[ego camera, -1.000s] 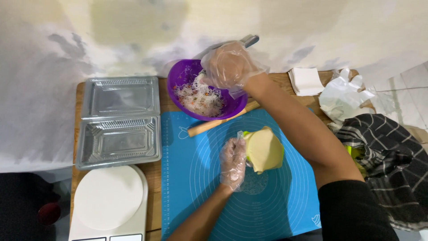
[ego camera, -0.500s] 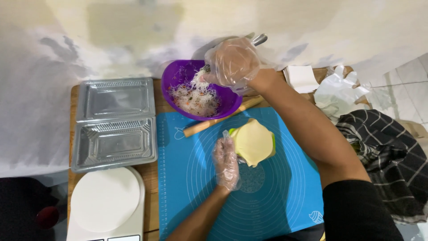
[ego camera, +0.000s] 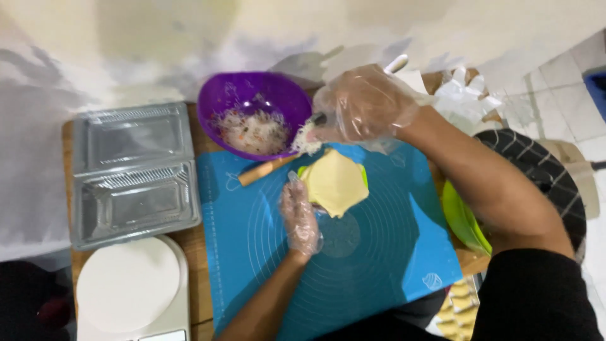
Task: Rolling out dough, filling it with a savory mixture, and using a plastic mold to shape and seal pastels.
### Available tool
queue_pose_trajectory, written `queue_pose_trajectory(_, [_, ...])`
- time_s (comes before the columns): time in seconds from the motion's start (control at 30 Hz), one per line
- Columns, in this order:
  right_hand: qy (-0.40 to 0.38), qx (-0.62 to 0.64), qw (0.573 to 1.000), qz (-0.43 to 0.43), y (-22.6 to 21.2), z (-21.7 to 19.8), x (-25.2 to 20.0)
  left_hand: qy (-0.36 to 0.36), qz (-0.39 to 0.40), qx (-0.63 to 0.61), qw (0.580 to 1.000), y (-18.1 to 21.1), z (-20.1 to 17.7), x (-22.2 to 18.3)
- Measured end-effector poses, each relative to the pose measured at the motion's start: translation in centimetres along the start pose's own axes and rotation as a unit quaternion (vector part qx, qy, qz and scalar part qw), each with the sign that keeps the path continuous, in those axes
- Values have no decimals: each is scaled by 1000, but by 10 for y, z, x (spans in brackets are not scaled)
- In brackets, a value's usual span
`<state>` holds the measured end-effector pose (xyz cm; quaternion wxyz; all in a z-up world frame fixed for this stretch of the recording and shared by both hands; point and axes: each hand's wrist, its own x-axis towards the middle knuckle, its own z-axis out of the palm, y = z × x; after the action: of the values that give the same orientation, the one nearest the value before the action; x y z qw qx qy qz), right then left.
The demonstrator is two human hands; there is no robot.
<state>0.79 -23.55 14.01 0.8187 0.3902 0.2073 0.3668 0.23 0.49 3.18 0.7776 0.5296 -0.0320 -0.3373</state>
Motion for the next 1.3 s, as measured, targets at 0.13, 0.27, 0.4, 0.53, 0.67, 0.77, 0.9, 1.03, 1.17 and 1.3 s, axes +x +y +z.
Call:
queue_pose_trajectory(0.13, [-63,68,996,10,24,-32,-6,35,-83,122,988,28,10,-10])
queue_pose_trajectory(0.27, [-144,116,983,20,54,-49,9,34,-21,-1,999,-1,-4,2])
queue_pose_trajectory(0.4, [-206,177,962,27,61,-61,13,48,2,97,994,38,20,-17])
queue_pose_trajectory(0.53, [-285,252,924,41,69,-66,15,66,6,34,997,24,18,-9])
queue_pose_trajectory(0.67, [-350,328,876,51,74,-68,17,59,11,46,997,5,6,-2])
queue_pose_trajectory(0.77, [-389,376,839,59,81,-71,15,49,-7,24,998,6,5,0])
queue_pose_trajectory(0.9, [-429,415,799,67,91,-74,24,50,-9,22,998,2,3,2])
queue_pose_trajectory(1.03, [-487,473,730,80,99,-75,27,46,-8,45,998,7,5,0])
queue_pose_trajectory(1.17, [-531,537,649,87,102,-74,32,43,-17,24,999,-6,-1,3])
queue_pose_trajectory(1.3, [-563,571,590,95,107,-73,33,31,-8,33,999,4,2,2])
